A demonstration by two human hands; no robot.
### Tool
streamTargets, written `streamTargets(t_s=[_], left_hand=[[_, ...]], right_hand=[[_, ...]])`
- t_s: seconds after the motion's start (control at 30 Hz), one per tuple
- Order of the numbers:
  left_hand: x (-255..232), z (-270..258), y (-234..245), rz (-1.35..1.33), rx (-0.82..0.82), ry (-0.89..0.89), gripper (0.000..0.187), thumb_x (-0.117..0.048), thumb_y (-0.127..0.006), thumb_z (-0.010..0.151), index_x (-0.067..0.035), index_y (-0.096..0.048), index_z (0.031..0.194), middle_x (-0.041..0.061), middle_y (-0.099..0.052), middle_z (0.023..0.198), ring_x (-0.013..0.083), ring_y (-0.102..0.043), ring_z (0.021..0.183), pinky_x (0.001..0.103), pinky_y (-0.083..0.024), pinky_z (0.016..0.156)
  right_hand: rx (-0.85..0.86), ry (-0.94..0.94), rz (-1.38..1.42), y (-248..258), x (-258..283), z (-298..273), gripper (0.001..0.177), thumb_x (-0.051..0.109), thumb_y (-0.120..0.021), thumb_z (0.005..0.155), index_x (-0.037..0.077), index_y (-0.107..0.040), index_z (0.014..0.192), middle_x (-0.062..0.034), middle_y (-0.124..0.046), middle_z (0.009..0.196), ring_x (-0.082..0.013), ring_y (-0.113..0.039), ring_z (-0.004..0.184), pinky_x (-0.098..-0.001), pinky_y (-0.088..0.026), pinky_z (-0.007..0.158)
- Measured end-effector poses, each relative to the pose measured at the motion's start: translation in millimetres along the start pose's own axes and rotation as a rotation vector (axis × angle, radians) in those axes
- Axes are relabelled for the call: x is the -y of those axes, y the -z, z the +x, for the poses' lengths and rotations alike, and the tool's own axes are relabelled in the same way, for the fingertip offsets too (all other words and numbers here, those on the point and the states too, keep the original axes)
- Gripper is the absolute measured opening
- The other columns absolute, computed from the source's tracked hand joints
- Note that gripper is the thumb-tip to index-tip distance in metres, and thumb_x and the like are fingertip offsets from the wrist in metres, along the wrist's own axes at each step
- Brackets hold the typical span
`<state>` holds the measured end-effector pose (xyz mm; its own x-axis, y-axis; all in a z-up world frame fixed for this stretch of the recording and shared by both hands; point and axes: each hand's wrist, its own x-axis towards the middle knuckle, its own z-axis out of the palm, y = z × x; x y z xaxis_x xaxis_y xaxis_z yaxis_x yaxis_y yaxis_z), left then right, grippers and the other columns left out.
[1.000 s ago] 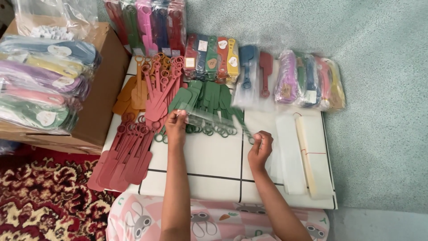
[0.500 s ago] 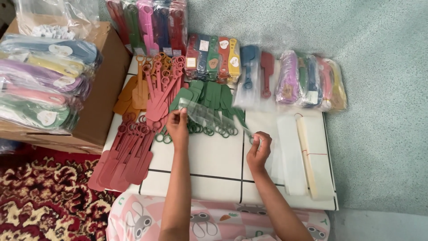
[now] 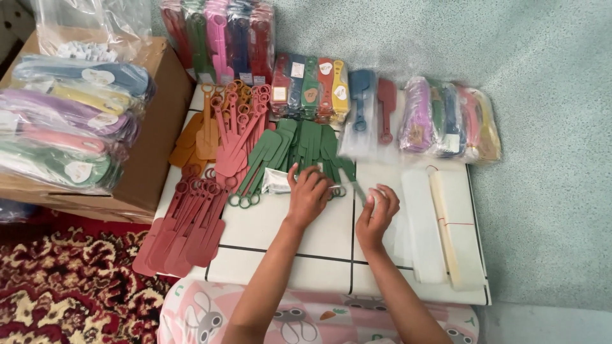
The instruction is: The person is manually packaging individual plastic spatulas into clear plastic sleeves for retail sale.
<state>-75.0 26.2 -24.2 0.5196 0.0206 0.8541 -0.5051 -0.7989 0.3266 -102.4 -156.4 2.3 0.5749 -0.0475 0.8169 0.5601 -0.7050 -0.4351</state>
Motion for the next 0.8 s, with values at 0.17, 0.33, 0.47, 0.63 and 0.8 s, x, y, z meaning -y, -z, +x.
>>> streamTargets(t_s=[0.17, 0.33, 0.47, 0.63, 0.8], left_hand=[[13.1, 3.4, 9.4, 0.075, -0.057, 0.062, 0.015, -0.017, -0.083, 0.082, -0.02, -0.069, 0.087, -0.002, -0.062, 0.086, 0.0226, -0.064, 0.104, 0.061, -0.03, 0.112], [18.3, 4.6, 15.3, 0.137, 0.014, 0.015, 0.017, -0.023, -0.079, 0.089, -0.014, -0.065, 0.089, 0.002, -0.061, 0.083, 0.0255, -0.065, 0.105, 0.057, -0.034, 0.111], [18.7, 4.4, 9.5, 0.099, -0.127, 0.088, 0.011, -0.021, -0.083, 0.086, -0.02, -0.072, 0.087, -0.007, -0.062, 0.082, 0.0204, -0.065, 0.104, 0.056, -0.031, 0.11], [18.3, 5.7, 13.3, 0.099, -0.141, 0.08, 0.009, -0.022, -0.083, 0.088, -0.02, -0.074, 0.089, -0.005, -0.065, 0.083, 0.0217, -0.065, 0.106, 0.055, -0.031, 0.11], [6.9, 18.0, 23.7, 0.143, -0.131, 0.111, 0.009, -0.021, -0.083, 0.087, -0.018, -0.076, 0.092, -0.003, -0.064, 0.084, 0.0225, -0.064, 0.105, 0.056, -0.029, 0.11]], right_hand=[[0.024, 0.058, 0.155, -19.2, 81.9, 29.5, 0.023, 0.006, -0.059, 0.1, 0.005, -0.059, 0.123, -0.0153, -0.051, 0.138, -0.037, -0.05, 0.131, -0.0516, -0.035, 0.112], [0.368, 0.253, 0.714, -57.9, 178.3, 21.4, 0.018, 0.005, -0.055, 0.1, 0.0, -0.069, 0.11, -0.0191, -0.063, 0.124, -0.0418, -0.06, 0.121, -0.0547, -0.045, 0.106], [0.925, 0.488, 0.543, -88.4, 226.7, -8.0, 0.03, 0.006, -0.062, 0.094, 0.005, -0.064, 0.124, -0.0167, -0.059, 0.14, -0.0397, -0.056, 0.134, -0.0529, -0.051, 0.103], [1.345, 0.581, 0.348, -109.2, 242.8, -37.9, 0.071, -0.004, -0.061, 0.087, 0.008, -0.042, 0.155, -0.0227, -0.036, 0.166, -0.0492, -0.039, 0.149, -0.0616, -0.044, 0.107], [0.872, 0.664, 0.355, -146.1, 236.1, -79.6, 0.015, 0.005, -0.063, 0.089, 0.01, -0.064, 0.103, -0.0124, -0.063, 0.111, -0.0359, -0.059, 0.105, -0.0463, -0.042, 0.076]])
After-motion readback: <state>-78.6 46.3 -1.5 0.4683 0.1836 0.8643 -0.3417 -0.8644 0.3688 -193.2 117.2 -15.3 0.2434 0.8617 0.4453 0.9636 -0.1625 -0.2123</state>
